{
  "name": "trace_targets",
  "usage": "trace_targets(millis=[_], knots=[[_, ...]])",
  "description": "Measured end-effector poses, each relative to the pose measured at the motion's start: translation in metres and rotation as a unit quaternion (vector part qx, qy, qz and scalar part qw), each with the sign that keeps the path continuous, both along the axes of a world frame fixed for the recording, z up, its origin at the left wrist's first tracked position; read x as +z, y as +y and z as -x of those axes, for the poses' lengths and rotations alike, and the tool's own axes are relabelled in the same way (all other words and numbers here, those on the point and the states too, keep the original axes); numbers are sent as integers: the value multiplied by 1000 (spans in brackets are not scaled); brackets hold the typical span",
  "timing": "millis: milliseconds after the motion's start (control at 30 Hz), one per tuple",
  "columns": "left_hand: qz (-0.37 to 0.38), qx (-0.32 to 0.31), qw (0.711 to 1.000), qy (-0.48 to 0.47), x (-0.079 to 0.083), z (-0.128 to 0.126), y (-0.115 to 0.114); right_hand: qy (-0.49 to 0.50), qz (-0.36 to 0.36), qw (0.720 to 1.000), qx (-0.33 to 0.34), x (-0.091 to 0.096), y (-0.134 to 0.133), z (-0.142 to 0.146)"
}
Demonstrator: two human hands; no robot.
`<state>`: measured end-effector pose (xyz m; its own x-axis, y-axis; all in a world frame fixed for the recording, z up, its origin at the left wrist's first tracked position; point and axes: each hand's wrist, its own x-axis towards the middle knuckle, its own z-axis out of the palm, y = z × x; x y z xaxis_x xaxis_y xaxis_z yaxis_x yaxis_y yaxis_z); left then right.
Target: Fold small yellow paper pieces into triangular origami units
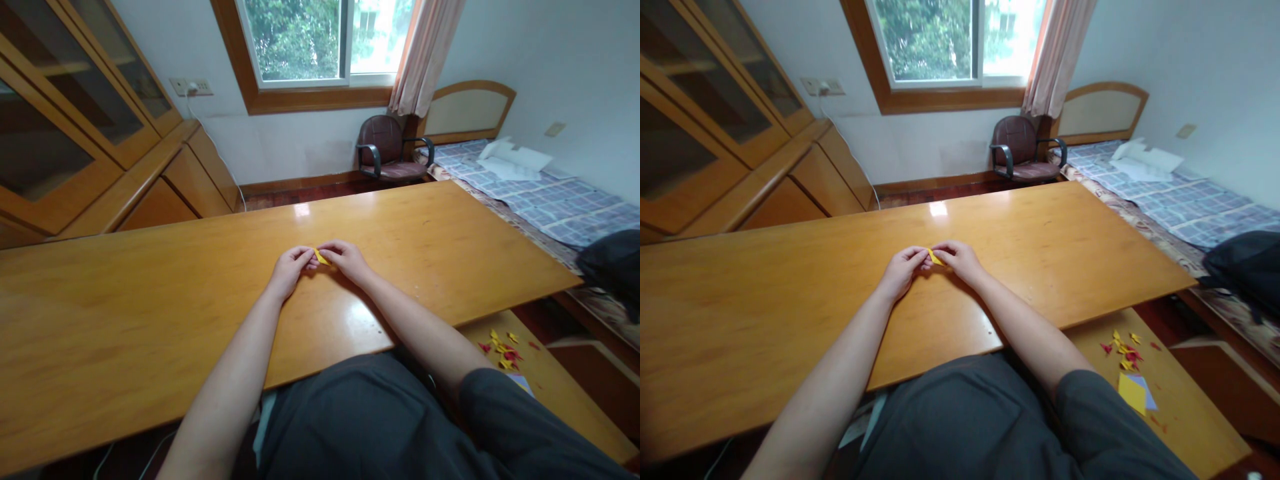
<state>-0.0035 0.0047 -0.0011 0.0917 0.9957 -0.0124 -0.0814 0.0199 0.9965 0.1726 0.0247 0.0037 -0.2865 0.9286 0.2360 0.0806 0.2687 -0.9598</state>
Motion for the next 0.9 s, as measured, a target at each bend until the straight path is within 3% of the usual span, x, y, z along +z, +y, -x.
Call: trace_targets(millis=[600,900], knots=[[13,20,1000,-3,5,-3,-3,-74,-80,994,-5,2,0,-4],[21,7,999,-39,3,-1,-3,-72,-80,994,-9,-2,2,-3]])
